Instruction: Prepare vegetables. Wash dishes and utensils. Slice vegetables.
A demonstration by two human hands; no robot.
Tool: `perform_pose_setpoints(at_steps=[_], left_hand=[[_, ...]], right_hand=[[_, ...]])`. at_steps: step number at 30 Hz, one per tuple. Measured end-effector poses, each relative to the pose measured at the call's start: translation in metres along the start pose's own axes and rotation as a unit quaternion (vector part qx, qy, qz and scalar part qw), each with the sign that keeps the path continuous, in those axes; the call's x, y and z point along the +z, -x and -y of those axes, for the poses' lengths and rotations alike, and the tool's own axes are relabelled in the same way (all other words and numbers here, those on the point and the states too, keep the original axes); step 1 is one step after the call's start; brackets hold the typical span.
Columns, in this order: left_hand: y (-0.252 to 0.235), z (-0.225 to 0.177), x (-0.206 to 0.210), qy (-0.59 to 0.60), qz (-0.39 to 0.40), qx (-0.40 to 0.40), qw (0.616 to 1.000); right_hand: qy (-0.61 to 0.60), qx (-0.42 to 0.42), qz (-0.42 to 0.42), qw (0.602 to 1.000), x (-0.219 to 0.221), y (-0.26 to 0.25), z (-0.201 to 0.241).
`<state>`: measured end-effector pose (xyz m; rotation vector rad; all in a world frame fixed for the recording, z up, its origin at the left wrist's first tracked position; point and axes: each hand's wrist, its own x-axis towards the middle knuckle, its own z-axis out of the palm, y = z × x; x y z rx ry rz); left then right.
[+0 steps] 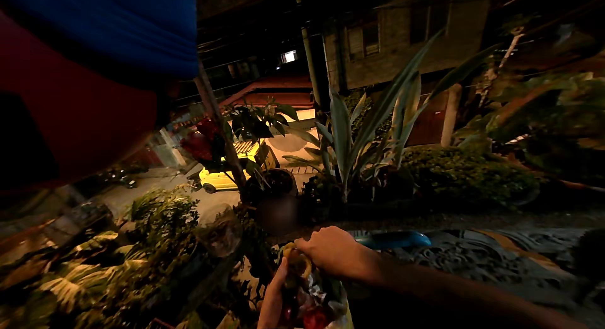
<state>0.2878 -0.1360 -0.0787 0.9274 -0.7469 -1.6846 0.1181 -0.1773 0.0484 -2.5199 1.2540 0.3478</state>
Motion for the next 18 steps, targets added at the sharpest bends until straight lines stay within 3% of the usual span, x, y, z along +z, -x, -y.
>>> perform_pose_setpoints(at_steps=[6,11,18], left_hand=[[-0.002,0.004,0.009,-0.023,-0.045,-0.024,0.998],[-0.007,0.011,0.006,-0.004,0.042,-0.001,0.999],[-0.001,0.012,0.012,0.063,0.072,-0.078,0.992]], right_hand=[[0.010,0.001,0.010,1.000,0.000,0.002,0.003],[0.018,-0.001,0.017,1.000,-0.003,0.005,0.002],[0.044,0.019,0.032,0.998,-0.004,0.009,0.005]])
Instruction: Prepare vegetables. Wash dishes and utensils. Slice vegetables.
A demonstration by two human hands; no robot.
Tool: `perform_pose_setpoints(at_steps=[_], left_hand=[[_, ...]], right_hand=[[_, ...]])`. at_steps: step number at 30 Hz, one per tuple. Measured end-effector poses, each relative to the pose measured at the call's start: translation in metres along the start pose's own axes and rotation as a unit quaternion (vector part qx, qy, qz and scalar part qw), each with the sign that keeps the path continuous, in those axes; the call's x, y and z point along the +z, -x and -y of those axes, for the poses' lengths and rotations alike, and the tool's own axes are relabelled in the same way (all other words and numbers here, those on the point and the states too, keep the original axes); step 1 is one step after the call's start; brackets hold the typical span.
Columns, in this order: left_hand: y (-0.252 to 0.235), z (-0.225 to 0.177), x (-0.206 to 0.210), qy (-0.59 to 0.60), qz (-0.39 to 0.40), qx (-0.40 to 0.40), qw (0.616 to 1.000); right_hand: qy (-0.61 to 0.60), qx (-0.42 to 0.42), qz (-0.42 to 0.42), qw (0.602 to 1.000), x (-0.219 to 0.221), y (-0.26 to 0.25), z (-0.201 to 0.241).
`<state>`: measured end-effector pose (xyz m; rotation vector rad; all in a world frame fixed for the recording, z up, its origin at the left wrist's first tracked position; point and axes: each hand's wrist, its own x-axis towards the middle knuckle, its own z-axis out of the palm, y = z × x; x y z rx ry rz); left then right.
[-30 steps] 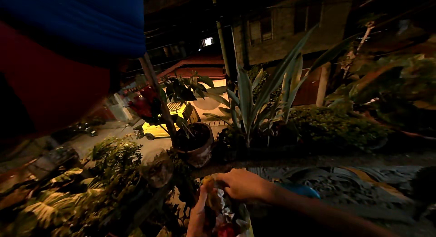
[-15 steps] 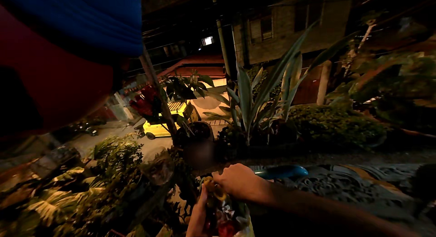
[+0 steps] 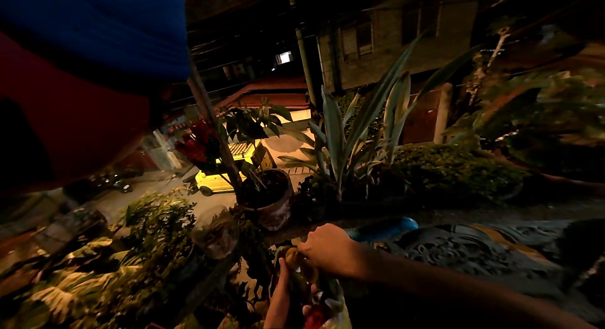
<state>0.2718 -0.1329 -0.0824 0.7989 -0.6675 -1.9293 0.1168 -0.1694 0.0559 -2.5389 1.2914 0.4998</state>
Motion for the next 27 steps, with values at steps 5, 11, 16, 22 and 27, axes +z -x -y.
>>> perform_pose_setpoints(at_steps=[5,11,16,22,27], left_hand=[[-0.009,0.007,-0.001,-0.026,-0.049,0.073,0.996],[-0.007,0.009,-0.002,-0.049,-0.042,0.107,0.992],[-0.005,0.010,0.007,-0.031,-0.053,0.112,0.992],[-0.007,0.012,0.012,-0.001,-0.050,0.146,0.988],[-0.007,0.014,-0.003,-0.055,0.007,0.194,0.979]], right_hand=[[-0.043,-0.007,-0.019,0.999,0.009,0.002,-0.001],[-0.125,-0.001,-0.024,0.992,0.022,-0.005,-0.010],[-0.217,-0.018,-0.008,0.976,0.030,-0.012,-0.018],[-0.394,-0.093,-0.023,0.914,0.049,-0.021,-0.027],[-0.558,-0.121,0.040,0.820,0.061,-0.027,-0.038]])
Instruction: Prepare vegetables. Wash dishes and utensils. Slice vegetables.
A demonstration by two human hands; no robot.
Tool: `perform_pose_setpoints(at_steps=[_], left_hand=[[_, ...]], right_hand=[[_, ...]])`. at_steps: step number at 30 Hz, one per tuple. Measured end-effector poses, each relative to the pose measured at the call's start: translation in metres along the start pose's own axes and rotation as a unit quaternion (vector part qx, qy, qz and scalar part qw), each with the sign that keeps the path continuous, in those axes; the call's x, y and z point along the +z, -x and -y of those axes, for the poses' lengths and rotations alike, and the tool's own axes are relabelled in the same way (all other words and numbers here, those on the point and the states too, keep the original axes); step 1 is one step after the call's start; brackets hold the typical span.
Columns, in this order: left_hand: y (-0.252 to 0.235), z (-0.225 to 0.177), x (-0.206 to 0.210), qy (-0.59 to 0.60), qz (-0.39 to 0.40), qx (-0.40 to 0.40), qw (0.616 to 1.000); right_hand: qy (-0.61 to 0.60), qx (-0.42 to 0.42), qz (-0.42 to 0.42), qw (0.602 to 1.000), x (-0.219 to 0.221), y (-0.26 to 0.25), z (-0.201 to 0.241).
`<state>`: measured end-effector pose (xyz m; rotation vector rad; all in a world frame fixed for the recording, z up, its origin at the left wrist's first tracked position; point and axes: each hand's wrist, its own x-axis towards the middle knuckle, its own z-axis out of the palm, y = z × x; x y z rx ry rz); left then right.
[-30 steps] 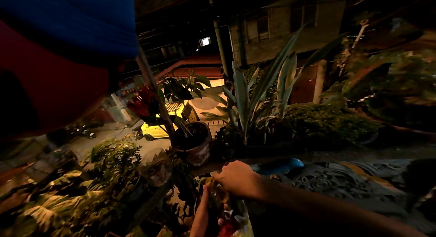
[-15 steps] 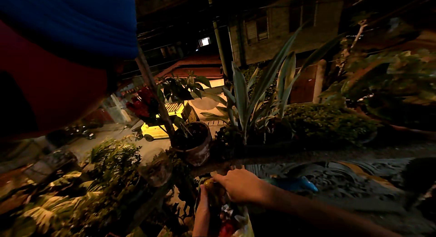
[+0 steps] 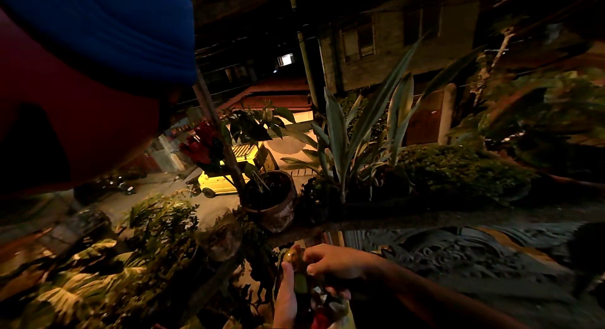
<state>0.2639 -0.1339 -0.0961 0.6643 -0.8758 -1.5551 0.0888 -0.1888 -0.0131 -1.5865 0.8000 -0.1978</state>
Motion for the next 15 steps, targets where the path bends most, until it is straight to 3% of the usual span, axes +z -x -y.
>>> perform_pose_setpoints(at_steps=[7,13,15], left_hand=[[-0.005,0.004,-0.004,-0.006,0.007,0.068,0.998],[-0.003,-0.001,0.000,0.016,-0.012,0.071,0.997],[-0.002,-0.002,0.002,0.049,-0.029,0.067,0.996]], right_hand=[[-0.159,0.007,0.041,0.986,0.006,-0.002,-0.002],[-0.281,0.012,0.020,0.959,0.021,-0.008,-0.009],[-0.273,0.016,0.012,0.962,0.024,-0.010,-0.008]])
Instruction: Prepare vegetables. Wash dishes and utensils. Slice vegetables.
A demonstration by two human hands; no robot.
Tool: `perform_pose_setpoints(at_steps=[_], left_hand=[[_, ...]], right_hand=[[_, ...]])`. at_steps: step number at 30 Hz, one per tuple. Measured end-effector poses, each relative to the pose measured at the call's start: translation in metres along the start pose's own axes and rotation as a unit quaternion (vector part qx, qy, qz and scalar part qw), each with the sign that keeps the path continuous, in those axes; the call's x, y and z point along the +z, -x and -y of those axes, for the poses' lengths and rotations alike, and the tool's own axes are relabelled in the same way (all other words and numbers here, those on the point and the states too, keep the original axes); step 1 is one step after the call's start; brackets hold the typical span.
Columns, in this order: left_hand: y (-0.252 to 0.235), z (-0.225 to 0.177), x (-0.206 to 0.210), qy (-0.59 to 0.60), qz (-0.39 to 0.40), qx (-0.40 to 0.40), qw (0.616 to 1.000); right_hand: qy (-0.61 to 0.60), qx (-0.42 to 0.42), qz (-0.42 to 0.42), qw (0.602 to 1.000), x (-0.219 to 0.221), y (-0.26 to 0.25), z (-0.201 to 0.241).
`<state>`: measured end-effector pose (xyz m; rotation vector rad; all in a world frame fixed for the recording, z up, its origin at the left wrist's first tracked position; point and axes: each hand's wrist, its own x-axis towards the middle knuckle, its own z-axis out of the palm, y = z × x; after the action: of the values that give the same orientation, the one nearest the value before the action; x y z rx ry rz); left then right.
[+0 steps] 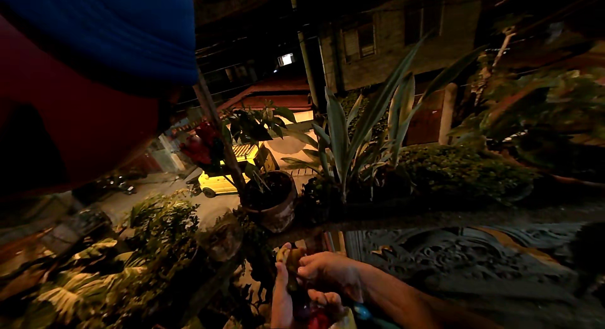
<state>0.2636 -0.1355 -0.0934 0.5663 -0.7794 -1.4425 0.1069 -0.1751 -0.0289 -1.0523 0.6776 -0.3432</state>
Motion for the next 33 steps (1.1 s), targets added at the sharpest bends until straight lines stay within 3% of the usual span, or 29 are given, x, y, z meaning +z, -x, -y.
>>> perform_pose_setpoints(at_steps=[2,4,7,11,17,25,33], left_hand=[[0.000,-0.002,0.000,0.010,-0.012,0.005,1.000],[0.000,-0.005,-0.002,0.003,-0.015,0.007,1.000],[0.001,-0.010,0.001,0.016,-0.043,-0.038,0.998],[-0.002,-0.006,0.001,0.008,-0.062,-0.034,0.997],[-0.004,-0.003,0.003,0.027,-0.061,-0.009,0.998],[-0.003,-0.015,0.000,-0.113,-0.129,-0.091,0.981],[-0.010,-0.018,-0.004,-0.092,-0.156,-0.082,0.980]], right_hand=[[0.143,-0.025,-0.005,0.989,0.000,0.003,0.005],[0.340,-0.052,-0.042,0.938,0.004,0.011,0.016],[0.483,-0.031,-0.102,0.869,0.022,0.021,0.034],[0.517,0.011,-0.124,0.847,0.037,0.016,0.042],[0.501,0.019,-0.125,0.856,0.036,0.008,0.039],[0.565,0.047,-0.103,0.817,0.035,-0.002,0.046],[0.611,0.041,-0.129,0.780,0.046,-0.011,0.042]])
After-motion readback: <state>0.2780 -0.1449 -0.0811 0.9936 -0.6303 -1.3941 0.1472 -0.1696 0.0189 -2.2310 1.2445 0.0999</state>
